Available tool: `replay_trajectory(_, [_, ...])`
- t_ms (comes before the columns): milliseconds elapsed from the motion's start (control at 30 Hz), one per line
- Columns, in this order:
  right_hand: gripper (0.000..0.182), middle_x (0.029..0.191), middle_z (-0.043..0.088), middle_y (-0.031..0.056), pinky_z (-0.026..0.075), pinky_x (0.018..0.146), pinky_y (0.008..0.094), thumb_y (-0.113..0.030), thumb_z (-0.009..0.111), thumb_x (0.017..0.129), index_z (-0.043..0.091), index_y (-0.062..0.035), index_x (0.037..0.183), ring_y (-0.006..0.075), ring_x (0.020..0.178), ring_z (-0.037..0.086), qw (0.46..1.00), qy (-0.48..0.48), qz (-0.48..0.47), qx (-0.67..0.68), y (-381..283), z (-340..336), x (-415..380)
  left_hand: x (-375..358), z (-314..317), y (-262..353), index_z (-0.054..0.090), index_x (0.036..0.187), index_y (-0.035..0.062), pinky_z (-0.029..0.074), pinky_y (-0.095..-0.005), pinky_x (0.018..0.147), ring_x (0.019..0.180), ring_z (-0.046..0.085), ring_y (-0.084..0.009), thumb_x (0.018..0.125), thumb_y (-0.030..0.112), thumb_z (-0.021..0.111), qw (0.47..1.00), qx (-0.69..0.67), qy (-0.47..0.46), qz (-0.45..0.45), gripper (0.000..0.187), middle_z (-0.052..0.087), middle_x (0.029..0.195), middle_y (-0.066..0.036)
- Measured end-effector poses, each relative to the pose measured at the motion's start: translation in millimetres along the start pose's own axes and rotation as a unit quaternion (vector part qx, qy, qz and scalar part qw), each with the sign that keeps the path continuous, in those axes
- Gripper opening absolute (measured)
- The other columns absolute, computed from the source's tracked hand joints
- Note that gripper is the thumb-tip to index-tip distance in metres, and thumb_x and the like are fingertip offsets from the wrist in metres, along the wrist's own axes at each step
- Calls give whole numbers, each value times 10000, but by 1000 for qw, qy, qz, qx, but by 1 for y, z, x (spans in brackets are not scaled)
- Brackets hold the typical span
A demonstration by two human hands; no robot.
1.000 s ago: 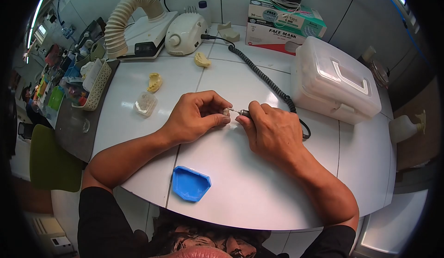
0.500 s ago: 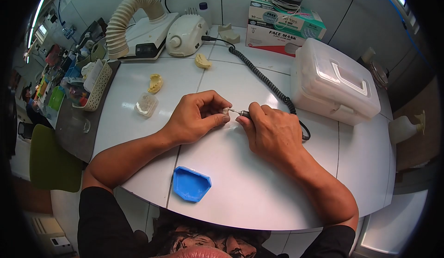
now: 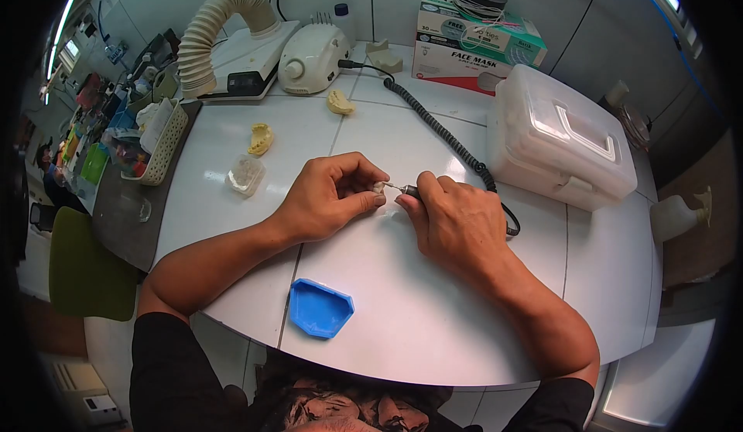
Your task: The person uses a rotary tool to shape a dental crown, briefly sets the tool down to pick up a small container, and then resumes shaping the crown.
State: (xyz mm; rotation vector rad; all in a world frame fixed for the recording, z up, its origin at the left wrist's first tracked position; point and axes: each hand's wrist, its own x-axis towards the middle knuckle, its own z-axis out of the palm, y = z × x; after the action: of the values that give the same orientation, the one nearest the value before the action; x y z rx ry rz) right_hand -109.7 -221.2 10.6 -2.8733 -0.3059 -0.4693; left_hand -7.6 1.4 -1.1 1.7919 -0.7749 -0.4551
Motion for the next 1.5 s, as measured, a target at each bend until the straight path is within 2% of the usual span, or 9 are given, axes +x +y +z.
replay_trajectory(800, [374, 734, 689, 133, 532, 551, 481, -369, 662, 1087, 614, -51, 898, 361, 605, 688, 1000, -6, 2, 2, 0, 0, 1, 0, 0, 1, 747, 1217, -28, 584, -247, 834, 921, 701, -83, 1002, 102, 817, 1000, 3, -5, -7, 260, 750, 1005, -49])
replay_trajectory(1500, [364, 769, 713, 140, 544, 583, 490, -380, 654, 1088, 645, -55, 925, 367, 647, 709, 1000, -29, 7, 2, -2, -4, 1, 0, 0, 2, 735, 1190, -25, 574, -242, 791, 877, 702, -78, 999, 78, 814, 1000, -11, -9, -12, 232, 746, 977, -47])
